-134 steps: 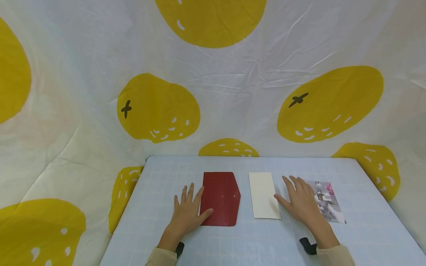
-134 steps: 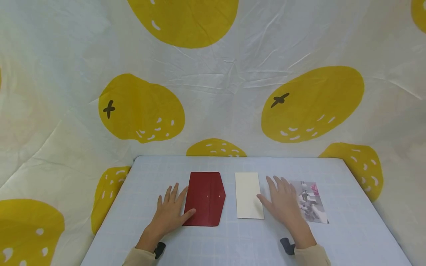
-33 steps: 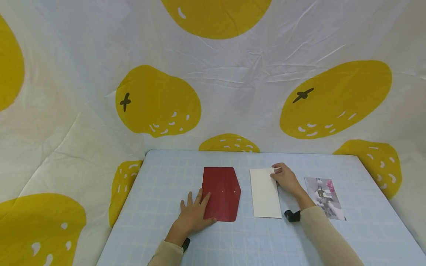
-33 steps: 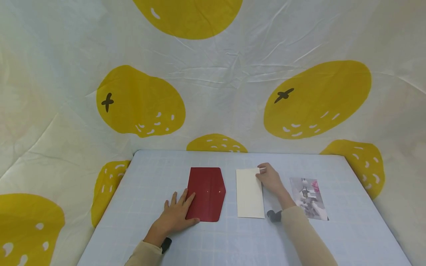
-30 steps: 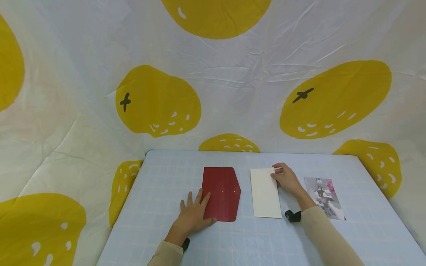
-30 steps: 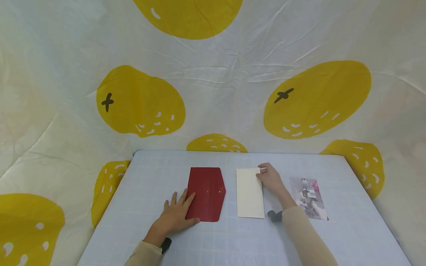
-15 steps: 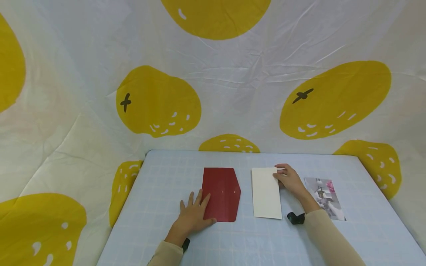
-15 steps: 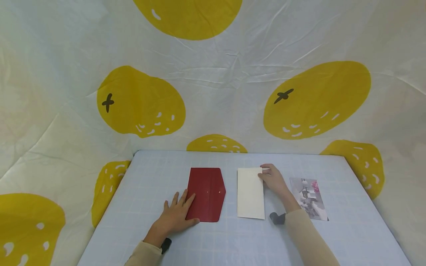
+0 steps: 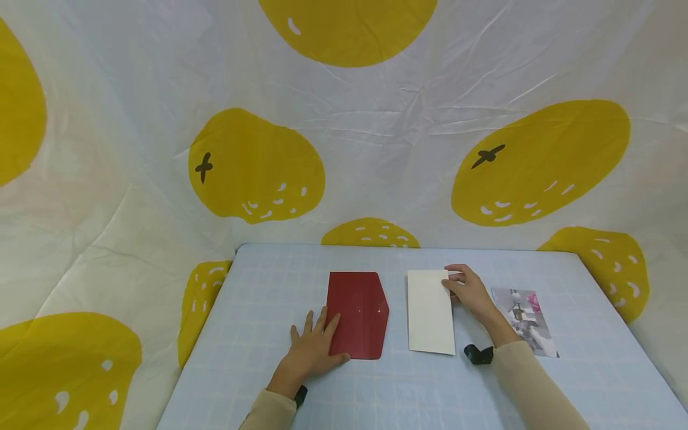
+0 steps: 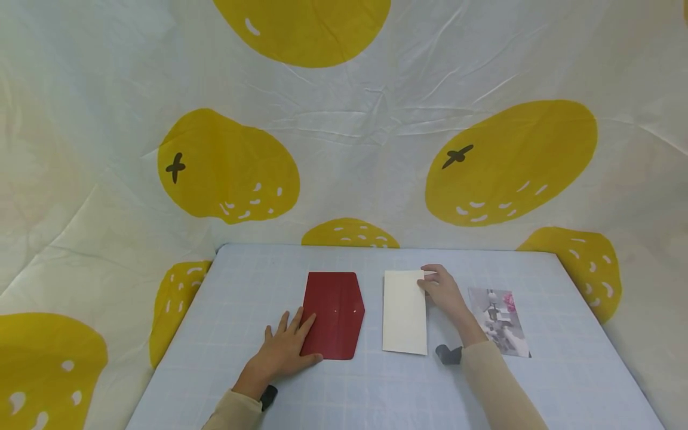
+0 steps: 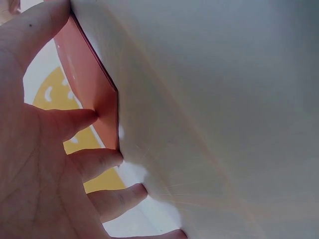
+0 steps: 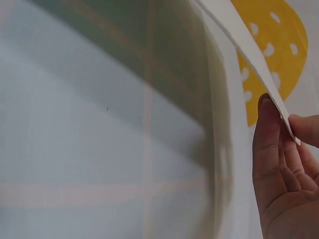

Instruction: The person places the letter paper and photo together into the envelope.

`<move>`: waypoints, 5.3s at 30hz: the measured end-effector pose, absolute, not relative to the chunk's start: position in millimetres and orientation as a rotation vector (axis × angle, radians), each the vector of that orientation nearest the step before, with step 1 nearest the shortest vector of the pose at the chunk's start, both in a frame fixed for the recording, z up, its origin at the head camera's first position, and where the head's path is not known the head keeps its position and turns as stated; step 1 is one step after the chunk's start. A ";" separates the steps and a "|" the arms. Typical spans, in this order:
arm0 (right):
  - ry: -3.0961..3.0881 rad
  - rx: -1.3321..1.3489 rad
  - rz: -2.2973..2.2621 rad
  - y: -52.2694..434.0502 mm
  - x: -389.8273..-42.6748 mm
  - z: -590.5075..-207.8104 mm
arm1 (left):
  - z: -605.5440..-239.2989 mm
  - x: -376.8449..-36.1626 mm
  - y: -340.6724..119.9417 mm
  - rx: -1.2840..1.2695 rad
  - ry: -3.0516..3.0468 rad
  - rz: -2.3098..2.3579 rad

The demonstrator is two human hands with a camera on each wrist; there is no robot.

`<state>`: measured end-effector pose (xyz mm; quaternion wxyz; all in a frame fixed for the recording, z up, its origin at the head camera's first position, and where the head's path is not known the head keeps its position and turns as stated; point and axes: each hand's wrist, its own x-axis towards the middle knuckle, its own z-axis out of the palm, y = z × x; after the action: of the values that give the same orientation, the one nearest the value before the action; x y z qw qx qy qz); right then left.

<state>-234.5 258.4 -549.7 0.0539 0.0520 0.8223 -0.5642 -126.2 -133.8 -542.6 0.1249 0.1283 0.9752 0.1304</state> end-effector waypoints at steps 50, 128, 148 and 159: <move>2.449 0.137 -1.762 189.7 -250.9 -543.0 | -545.3 -126.9 -134.6 0.375 2.848 0.425; 2.436 0.093 -1.692 129.6 -245.9 -550.5 | -546.2 -128.2 -134.3 0.363 2.816 0.385; 2.385 0.124 -1.702 131.2 -235.7 -556.2 | -547.5 -129.7 -134.5 0.368 2.823 0.374; 2.210 0.111 -1.795 137.7 -204.3 -553.6 | -545.4 -129.3 -134.8 0.363 2.819 0.393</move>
<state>-204.3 137.7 -553.6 0.1456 0.0386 0.7674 -0.6232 -129.3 -134.8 -545.4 0.1357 0.1255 0.9733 0.1358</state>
